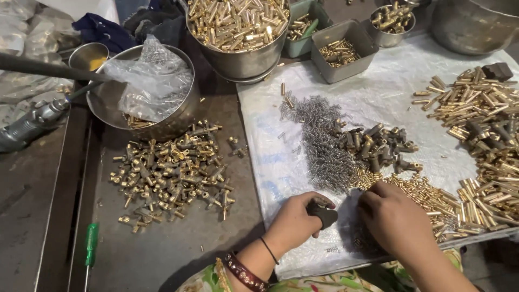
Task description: Manually assembling small brass connectors by inserting thin metal pins into them.
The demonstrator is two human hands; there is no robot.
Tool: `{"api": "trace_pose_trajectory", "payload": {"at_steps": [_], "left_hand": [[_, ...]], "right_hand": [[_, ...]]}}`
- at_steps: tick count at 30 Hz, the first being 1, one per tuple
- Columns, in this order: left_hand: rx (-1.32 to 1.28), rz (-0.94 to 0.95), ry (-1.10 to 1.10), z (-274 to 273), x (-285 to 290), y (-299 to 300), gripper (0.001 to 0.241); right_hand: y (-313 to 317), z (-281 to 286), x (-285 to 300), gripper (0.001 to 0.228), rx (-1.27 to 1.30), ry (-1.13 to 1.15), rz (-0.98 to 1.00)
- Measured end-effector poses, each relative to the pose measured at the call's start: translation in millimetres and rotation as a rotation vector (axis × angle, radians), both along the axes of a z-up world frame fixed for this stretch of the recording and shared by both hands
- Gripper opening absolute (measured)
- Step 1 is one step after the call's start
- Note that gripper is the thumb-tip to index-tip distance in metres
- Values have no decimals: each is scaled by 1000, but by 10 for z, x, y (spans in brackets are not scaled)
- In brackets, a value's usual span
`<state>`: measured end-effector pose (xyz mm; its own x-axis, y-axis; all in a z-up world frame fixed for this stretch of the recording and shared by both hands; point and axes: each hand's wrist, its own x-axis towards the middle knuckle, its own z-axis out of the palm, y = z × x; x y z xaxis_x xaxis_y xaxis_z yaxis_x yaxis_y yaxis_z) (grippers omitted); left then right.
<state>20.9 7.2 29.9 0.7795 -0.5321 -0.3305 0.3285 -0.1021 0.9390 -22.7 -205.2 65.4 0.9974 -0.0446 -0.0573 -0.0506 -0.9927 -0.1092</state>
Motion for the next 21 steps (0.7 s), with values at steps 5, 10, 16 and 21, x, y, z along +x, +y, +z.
{"api": "trace_pose_trajectory", "payload": {"at_steps": [5, 10, 16, 21], "left_hand": [[17, -57, -1, -14, 9, 38, 30], [75, -80, -6, 19, 19, 37, 31], [75, -76, 26, 47, 16, 39, 31], [30, -65, 27, 73, 20, 52, 32]], "right_hand": [[-5, 53, 60, 29, 183, -36, -121], [-160, -5, 110, 41, 200, -170, -58], [-171, 208, 77, 26, 268, 97, -272], [-42, 162, 35, 34, 165, 157, 13]]}}
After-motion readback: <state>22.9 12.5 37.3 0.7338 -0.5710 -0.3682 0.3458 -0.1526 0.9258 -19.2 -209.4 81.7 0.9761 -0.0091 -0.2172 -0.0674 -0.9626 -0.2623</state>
